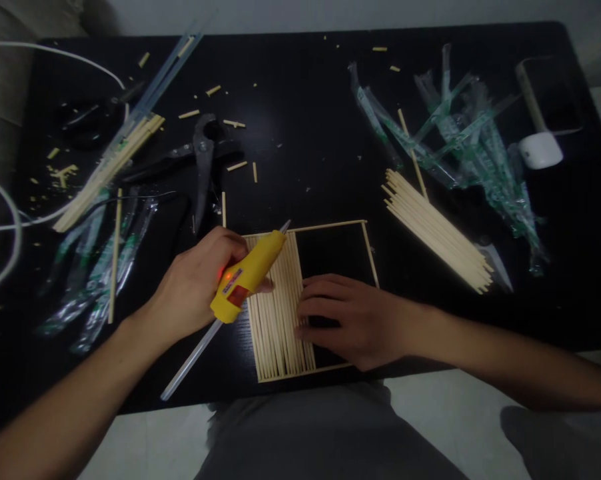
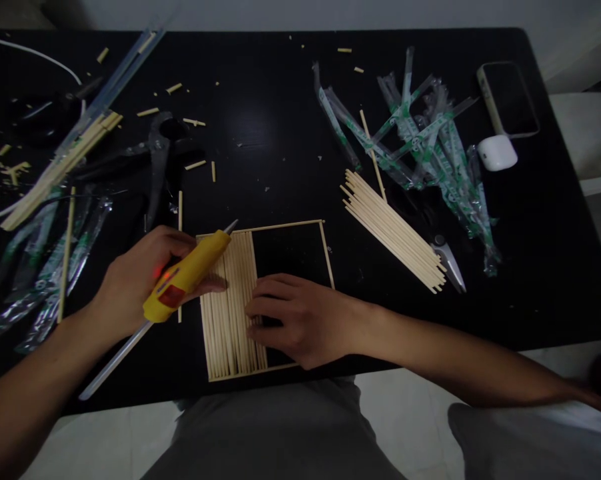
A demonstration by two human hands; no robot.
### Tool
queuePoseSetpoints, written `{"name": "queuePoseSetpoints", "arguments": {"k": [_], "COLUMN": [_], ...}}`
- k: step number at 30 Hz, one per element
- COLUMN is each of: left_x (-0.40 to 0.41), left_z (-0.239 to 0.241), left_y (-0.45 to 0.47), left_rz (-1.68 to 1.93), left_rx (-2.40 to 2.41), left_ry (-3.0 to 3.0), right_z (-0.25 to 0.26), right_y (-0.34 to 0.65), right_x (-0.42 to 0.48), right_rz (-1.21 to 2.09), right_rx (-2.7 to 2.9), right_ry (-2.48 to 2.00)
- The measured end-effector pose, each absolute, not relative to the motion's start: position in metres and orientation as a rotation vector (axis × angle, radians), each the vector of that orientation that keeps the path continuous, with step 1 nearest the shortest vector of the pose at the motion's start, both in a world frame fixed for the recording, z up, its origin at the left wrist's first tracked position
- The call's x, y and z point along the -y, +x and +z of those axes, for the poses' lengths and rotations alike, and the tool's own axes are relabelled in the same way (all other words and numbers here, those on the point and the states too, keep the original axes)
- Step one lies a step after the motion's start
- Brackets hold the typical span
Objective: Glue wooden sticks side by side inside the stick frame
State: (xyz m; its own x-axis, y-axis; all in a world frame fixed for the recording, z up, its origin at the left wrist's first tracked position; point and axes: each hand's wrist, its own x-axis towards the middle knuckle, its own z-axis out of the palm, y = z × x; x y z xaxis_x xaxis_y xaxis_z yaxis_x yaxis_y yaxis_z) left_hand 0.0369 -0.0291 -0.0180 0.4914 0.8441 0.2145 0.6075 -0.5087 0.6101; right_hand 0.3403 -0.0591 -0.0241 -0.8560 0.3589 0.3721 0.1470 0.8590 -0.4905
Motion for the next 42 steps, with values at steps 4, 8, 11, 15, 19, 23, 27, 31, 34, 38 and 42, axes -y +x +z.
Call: {"name": "queuePoseSetpoints", "arguments": {"k": [4,8,11,15,19,23,27,31,34,38,42], "left_x": [0.028,0.027,0.027,0.027,0.026,0.024,0.024,0.025,0.025,0.026,0.027], "left_z": [-0.021,-0.024,-0.026,-0.028,-0.03,-0.031,-0.029,-0.026,-0.026,-0.025,-0.026], "left_y": [0.033,0.031,0.031,0.03,0.03,0.03,0.03,0.03,0.031,0.033,0.03], "left_rz": [0.744,0.773,0.772,0.759,0.791,0.831,0.817,0.757,0.779,0.797,0.766], "left_rx": [-1.313,-1.37,-1.354,-1.357,-1.348,-1.316,-1.284,-1.277,-1.278,-1.291,-1.29], "left_ry": [2.27,2.276,2.268,2.267,2.285,2.29,2.313,2.291,2.273,2.268,2.221], "right_z": [-0.023,-0.024,-0.026,-0.028,-0.031,-0.033,-0.033,-0.032,-0.031,-0.029,-0.028], "right_y": [0.339,0.339,0.339,0.34,0.339,0.337,0.336,0.334,0.331,0.327,0.325], "right_x": [0.056,0.055,0.056,0.056,0.055,0.055,0.056,0.057,0.057,0.054,0.052], "right_rz": [0.602,0.585,0.6,0.571,0.442,0.407,0.406,0.401,0.396,0.334,0.306], "right_rx": [2.553,2.542,2.524,2.491,2.441,2.439,2.457,2.468,2.477,2.466,2.451], "right_ry": [-0.404,-0.418,-0.425,-0.463,-0.62,-0.689,-0.711,-0.734,-0.749,-0.733,-0.726]}}
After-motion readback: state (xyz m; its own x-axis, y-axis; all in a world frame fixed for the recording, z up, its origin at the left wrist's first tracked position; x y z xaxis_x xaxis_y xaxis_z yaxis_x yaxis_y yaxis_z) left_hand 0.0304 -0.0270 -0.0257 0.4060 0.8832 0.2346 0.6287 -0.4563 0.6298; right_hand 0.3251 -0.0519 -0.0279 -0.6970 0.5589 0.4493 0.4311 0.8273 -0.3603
